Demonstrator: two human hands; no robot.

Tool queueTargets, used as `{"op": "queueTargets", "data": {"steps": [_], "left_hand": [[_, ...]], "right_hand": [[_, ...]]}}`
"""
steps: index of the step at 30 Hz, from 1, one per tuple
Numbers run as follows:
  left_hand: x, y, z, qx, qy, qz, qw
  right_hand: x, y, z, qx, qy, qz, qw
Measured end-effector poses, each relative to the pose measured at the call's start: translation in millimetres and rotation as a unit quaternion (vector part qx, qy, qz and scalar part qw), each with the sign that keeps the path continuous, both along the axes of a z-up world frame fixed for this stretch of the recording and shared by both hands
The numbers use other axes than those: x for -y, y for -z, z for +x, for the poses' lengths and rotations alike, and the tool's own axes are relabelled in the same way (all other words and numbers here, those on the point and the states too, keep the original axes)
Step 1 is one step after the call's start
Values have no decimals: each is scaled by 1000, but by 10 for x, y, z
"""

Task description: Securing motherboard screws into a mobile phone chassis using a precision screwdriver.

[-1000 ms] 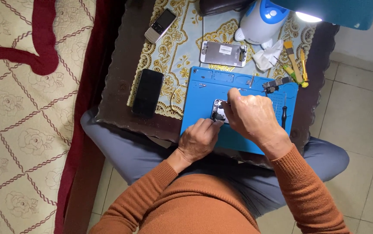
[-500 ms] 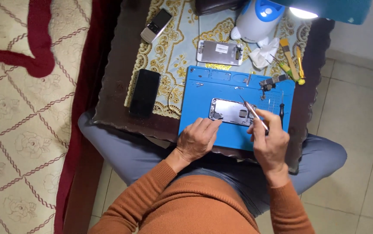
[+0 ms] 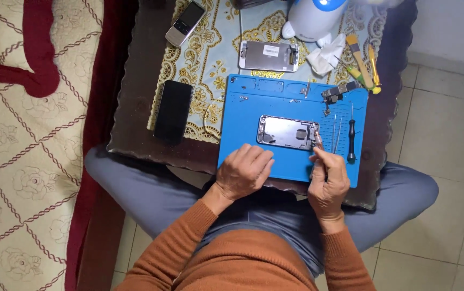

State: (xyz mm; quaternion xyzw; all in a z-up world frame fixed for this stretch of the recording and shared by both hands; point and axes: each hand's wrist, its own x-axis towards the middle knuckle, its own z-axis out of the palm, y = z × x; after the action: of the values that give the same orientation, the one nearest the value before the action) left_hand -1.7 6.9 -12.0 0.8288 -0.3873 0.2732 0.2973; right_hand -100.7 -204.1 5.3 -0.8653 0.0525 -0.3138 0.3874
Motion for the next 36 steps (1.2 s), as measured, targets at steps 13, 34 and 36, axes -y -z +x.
{"op": "queueTargets", "data": {"steps": [13,34,36], "left_hand": [[-15,0,3,8,2,2,1000],[-169,75,1033,-104,28,44,993],[-90,87,1174,-112,41,31,992]], "right_hand": [[-50,-21,11,25,-2,-21,999],[-13,18,35,33,32,-44,998],[-9,25,29,29,32,-48,998]]}}
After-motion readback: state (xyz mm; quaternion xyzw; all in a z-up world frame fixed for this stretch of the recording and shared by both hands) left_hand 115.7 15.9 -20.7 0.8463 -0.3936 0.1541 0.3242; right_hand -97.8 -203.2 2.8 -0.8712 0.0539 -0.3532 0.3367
